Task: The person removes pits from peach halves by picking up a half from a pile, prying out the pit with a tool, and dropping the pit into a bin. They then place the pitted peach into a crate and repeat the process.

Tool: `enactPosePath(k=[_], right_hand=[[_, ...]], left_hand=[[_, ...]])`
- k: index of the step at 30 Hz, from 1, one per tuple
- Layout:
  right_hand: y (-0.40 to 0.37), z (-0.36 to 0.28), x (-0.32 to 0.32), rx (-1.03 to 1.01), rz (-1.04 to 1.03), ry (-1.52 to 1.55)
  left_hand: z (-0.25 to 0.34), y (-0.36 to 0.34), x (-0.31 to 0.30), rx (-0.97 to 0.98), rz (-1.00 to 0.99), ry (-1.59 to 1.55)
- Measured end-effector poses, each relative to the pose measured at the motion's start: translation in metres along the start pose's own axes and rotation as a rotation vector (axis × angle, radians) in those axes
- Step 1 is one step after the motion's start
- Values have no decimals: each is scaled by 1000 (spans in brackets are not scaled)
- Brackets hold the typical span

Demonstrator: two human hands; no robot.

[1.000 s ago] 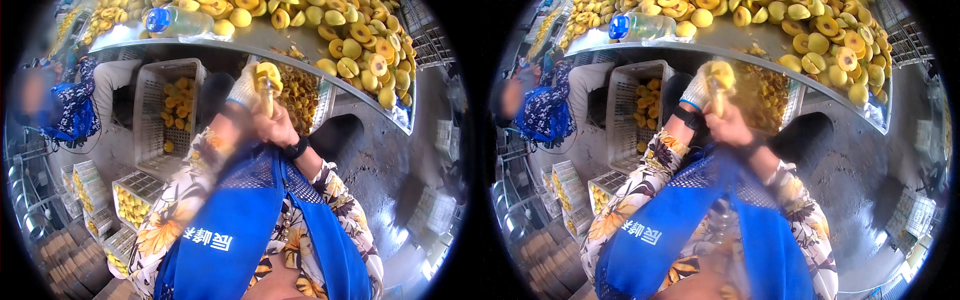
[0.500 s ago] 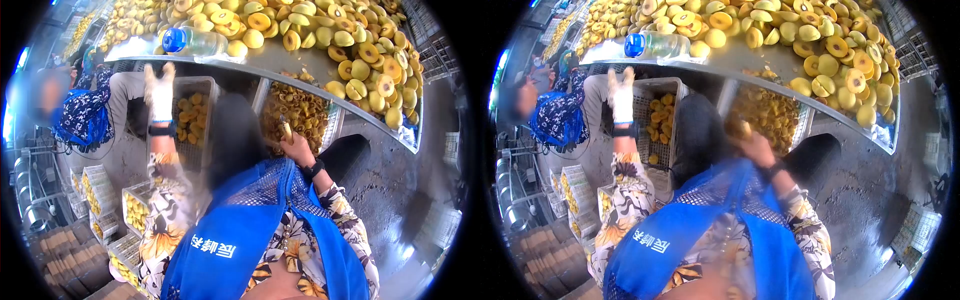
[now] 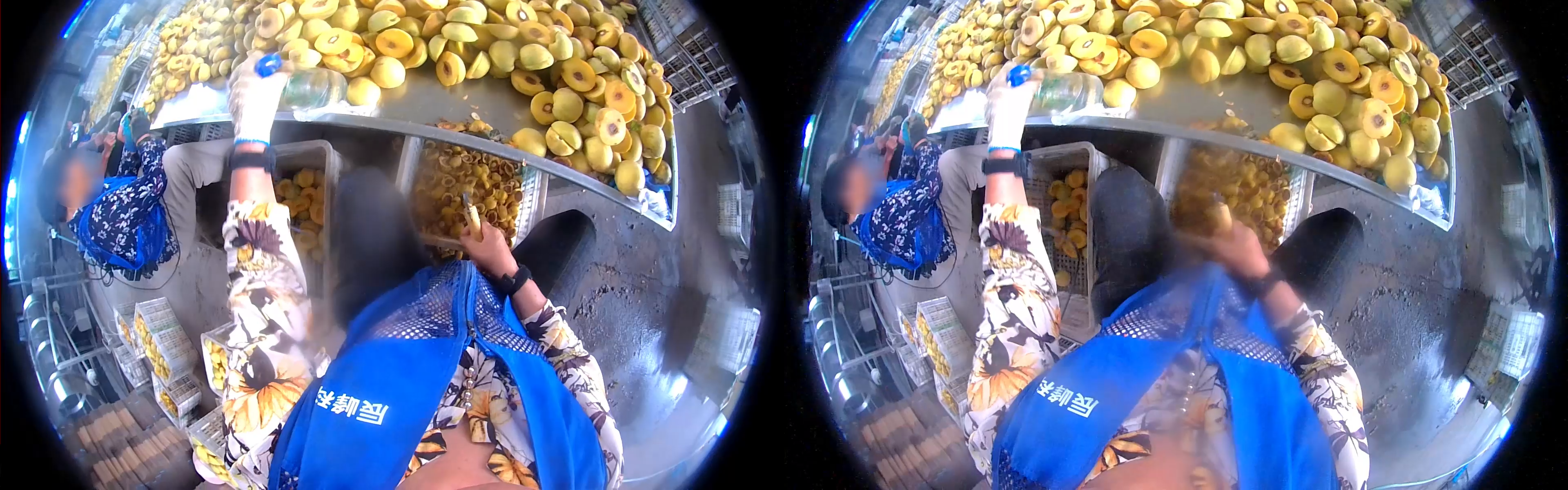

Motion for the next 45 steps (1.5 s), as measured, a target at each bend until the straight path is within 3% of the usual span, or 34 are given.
enactPosePath(k=[5, 8, 12, 14, 18, 20, 22, 24, 27, 29, 33, 36, 37, 40, 42, 44, 45], right_hand=[[3, -8, 17, -119, -49, -8], [5, -5, 23, -112, -26, 26], [-6, -11, 11, -113, -17, 106], [-11, -7, 4, -152, -16, 167], [-15, 5, -5, -31, 30, 219], [-12, 8, -1, -34, -19, 318], [-13, 11, -3, 23, -12, 384], [-9, 6, -3, -7, -5, 337], [-7, 6, -4, -25, 6, 262], [-6, 10, -5, -45, 101, 213], [-8, 11, -9, -41, 67, 321], [-8, 23, -9, 33, 51, 339], [-10, 21, -9, 44, 40, 354], [-15, 14, -14, 62, 7, 344], [-14, 12, -13, 44, 4, 284], [-12, 11, -9, -45, 2, 256], [-12, 11, -7, -28, -3, 264]], left_hand=[[63, 15, 25, 269, -215, 138], [96, 19, 58, 435, -209, 238], [82, 55, 91, 377, -444, 305], [69, 63, 81, 336, -367, 194], [61, 56, 75, 270, -472, 295], [48, 56, 76, 189, -393, 255], [10, 67, 90, -32, -400, 255], [-2, 73, 89, -71, -242, 290], [11, 76, 84, -143, -238, 262], [15, 82, 91, -112, -255, 280], [26, 90, 107, -29, -337, 275], [64, 66, 89, 129, -404, 321], [95, 48, 58, 222, -422, 232], [96, 19, 32, 444, -158, 92], [59, 23, 25, 259, -46, 67], [15, 47, 49, 3, -256, 226], [12, 57, 59, 26, -361, 158]])
Point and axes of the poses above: each hand's wrist, its own y-axis towards the middle knuckle, its own x-axis out of the palm, z = x × y, the point moved 8 cm from there along y, towards the middle knuckle, and after that the axes turned 8 degrees about z, right-handed, at the moved point
